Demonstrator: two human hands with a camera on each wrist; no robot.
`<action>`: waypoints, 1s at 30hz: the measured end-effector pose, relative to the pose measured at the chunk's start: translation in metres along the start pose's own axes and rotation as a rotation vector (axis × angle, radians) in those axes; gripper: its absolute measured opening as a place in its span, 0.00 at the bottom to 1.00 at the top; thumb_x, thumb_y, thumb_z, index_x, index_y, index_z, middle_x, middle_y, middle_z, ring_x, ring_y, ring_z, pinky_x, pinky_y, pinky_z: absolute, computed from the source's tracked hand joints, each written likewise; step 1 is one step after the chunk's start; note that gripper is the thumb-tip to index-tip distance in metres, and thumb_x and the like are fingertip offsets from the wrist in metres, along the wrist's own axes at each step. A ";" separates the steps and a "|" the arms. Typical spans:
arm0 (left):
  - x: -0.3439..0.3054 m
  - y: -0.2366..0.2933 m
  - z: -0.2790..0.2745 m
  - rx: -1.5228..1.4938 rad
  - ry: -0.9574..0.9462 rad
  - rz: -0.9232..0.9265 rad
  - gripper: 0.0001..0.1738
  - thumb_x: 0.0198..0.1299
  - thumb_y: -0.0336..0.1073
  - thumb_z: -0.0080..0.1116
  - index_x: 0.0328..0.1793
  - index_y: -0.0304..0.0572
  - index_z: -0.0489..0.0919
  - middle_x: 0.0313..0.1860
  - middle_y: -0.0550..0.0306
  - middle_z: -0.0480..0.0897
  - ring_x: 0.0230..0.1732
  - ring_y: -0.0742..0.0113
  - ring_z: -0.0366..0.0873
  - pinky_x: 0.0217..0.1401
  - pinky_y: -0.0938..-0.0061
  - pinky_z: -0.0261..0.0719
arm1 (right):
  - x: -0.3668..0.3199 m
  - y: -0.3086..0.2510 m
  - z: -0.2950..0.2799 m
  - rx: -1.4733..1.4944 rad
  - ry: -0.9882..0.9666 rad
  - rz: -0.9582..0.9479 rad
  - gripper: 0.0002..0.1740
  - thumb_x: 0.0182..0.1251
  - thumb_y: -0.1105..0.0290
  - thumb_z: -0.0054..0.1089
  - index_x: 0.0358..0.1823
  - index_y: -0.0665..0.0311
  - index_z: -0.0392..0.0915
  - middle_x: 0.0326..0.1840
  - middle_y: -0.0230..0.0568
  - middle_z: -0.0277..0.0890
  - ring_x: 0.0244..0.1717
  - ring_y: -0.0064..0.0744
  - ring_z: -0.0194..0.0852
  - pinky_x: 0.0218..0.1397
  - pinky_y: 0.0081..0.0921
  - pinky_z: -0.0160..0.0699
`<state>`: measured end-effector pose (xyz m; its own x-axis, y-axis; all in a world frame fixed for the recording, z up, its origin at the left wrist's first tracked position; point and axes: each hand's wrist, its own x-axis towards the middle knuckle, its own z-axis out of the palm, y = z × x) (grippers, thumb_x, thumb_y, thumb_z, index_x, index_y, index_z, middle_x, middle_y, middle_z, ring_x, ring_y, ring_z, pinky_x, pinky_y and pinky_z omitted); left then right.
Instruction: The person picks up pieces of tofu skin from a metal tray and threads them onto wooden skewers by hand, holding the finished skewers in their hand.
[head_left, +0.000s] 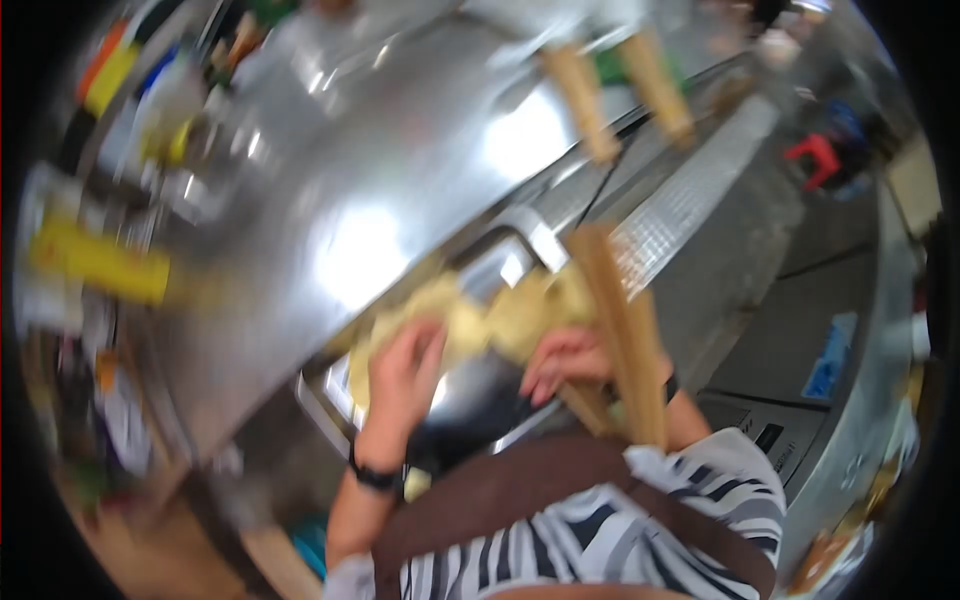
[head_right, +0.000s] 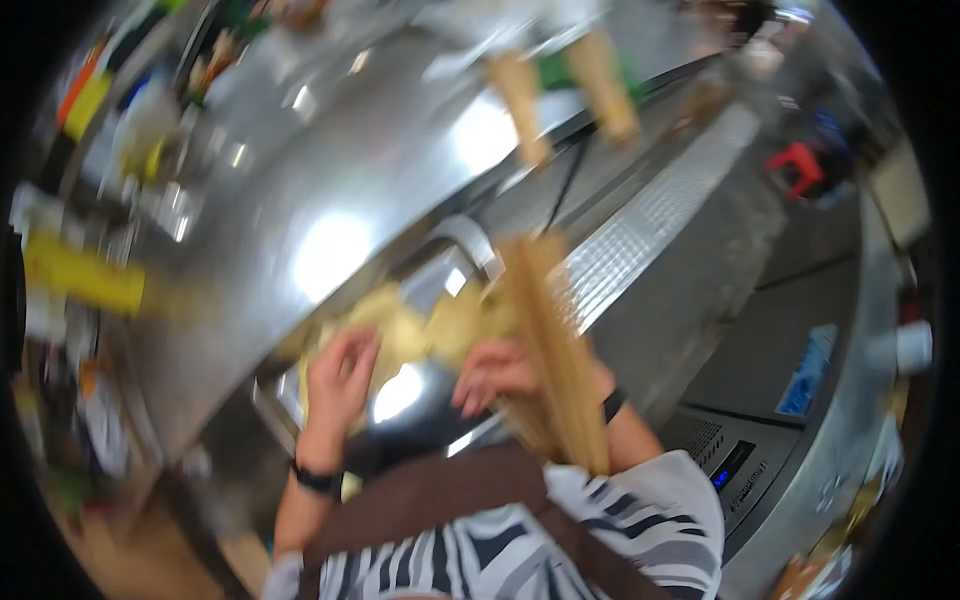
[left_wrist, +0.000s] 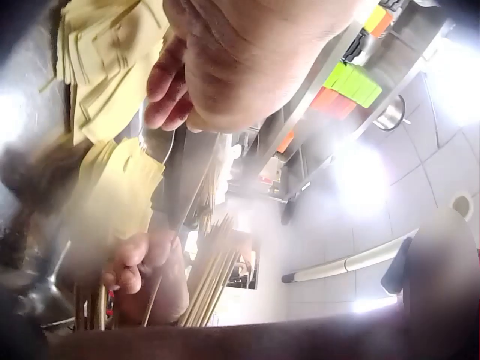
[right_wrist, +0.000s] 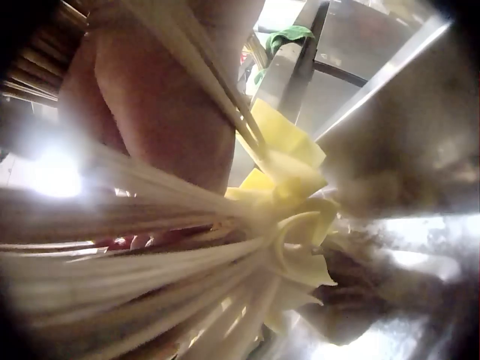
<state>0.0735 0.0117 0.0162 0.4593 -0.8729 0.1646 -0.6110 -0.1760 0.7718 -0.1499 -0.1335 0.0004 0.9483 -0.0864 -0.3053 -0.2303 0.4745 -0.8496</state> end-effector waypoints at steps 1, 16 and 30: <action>0.002 -0.009 -0.008 0.158 0.032 0.213 0.08 0.54 0.26 0.62 0.42 0.39 0.80 0.37 0.51 0.83 0.36 0.54 0.80 0.39 0.70 0.79 | 0.004 0.001 -0.001 -0.024 0.020 -0.013 0.10 0.72 0.71 0.48 0.43 0.71 0.75 0.45 0.48 0.81 0.42 0.30 0.82 0.48 0.24 0.80; 0.018 -0.035 0.004 0.240 -0.178 0.446 0.13 0.43 0.26 0.68 0.37 0.41 0.81 0.40 0.58 0.79 0.46 0.56 0.75 0.49 0.65 0.74 | 0.006 -0.005 0.005 -0.018 0.038 0.048 0.07 0.73 0.71 0.48 0.39 0.67 0.72 0.41 0.42 0.80 0.39 0.24 0.80 0.45 0.19 0.79; 0.036 -0.031 -0.004 0.234 -0.291 0.518 0.06 0.45 0.29 0.67 0.29 0.42 0.80 0.35 0.62 0.79 0.40 0.61 0.76 0.45 0.68 0.75 | 0.008 0.000 -0.001 0.008 0.021 0.030 0.07 0.74 0.72 0.47 0.38 0.67 0.72 0.41 0.42 0.80 0.37 0.24 0.80 0.43 0.19 0.80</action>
<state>0.1119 -0.0127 0.0009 -0.1076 -0.9535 0.2816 -0.8465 0.2364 0.4770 -0.1427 -0.1349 -0.0018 0.9361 -0.0908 -0.3397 -0.2566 0.4841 -0.8365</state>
